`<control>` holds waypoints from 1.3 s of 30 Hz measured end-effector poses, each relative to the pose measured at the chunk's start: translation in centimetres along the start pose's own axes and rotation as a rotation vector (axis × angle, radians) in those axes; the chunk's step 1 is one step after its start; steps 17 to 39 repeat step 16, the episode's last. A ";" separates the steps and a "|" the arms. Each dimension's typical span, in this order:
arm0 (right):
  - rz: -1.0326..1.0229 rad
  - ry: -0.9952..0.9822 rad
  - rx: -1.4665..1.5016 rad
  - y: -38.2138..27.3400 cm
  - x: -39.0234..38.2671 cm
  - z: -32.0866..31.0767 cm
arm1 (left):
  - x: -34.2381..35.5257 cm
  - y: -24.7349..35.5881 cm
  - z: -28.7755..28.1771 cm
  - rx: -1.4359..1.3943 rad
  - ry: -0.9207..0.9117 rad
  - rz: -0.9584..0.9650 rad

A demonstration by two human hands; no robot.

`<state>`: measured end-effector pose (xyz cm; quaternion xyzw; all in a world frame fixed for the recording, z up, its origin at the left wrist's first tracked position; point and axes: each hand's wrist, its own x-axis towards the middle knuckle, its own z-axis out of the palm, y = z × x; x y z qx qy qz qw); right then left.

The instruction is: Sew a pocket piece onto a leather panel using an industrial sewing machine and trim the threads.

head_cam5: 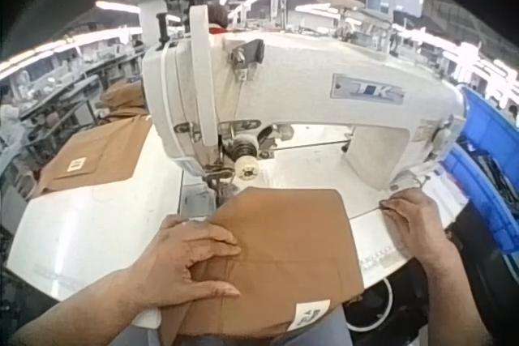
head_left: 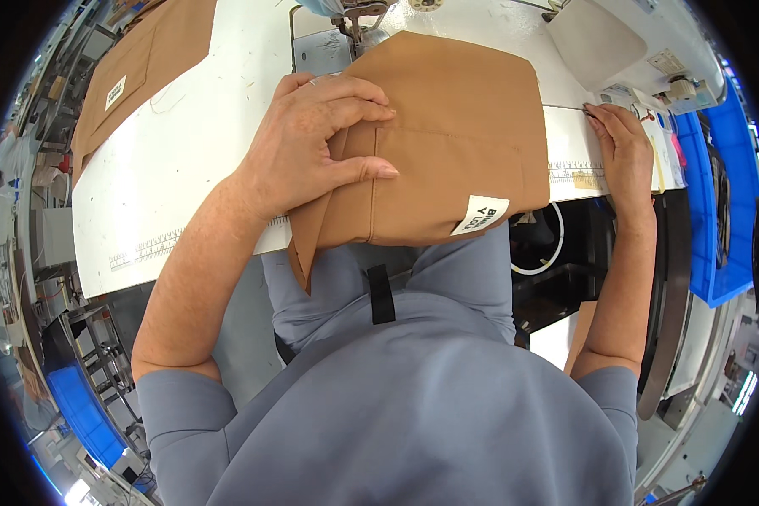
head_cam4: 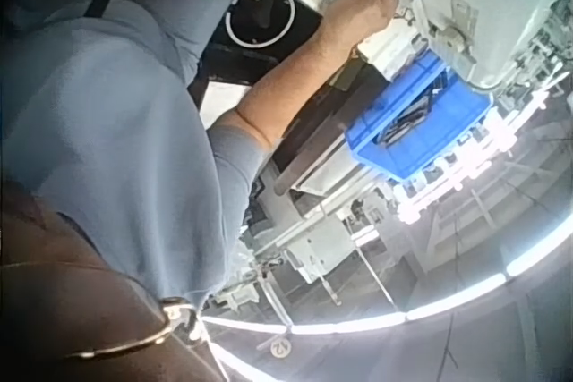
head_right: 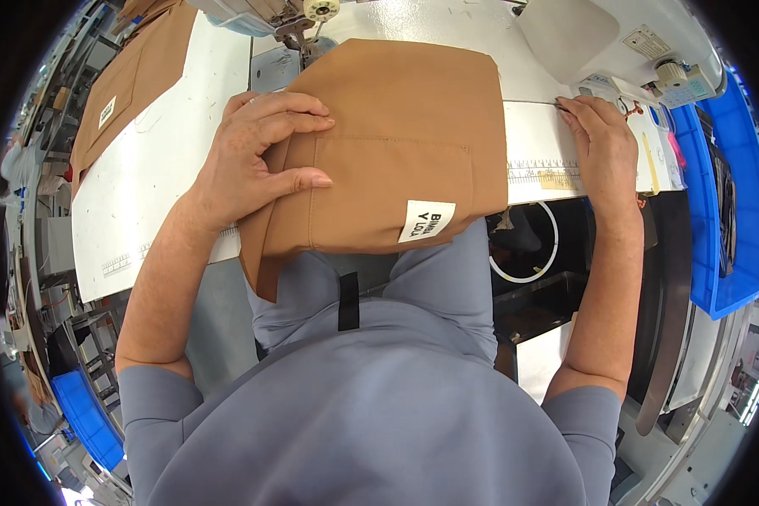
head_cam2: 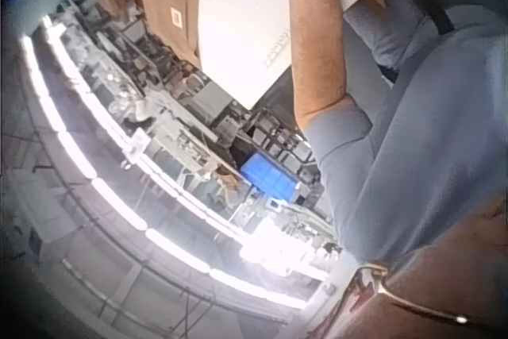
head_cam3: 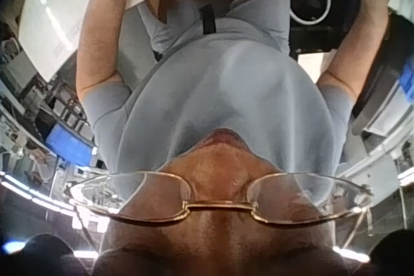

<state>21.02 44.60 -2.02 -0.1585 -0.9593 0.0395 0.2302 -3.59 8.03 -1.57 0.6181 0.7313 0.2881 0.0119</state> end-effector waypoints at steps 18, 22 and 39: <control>0.002 -0.053 0.382 -9.2 0.4 -1.7 | 0.2 0.3 0.5 0.175 -0.071 -0.045; 0.002 -0.053 0.382 -9.2 0.4 -1.7 | 0.2 0.3 0.5 0.175 -0.071 -0.045; 0.002 -0.053 0.382 -9.2 0.4 -1.7 | 0.2 0.3 0.5 0.175 -0.071 -0.045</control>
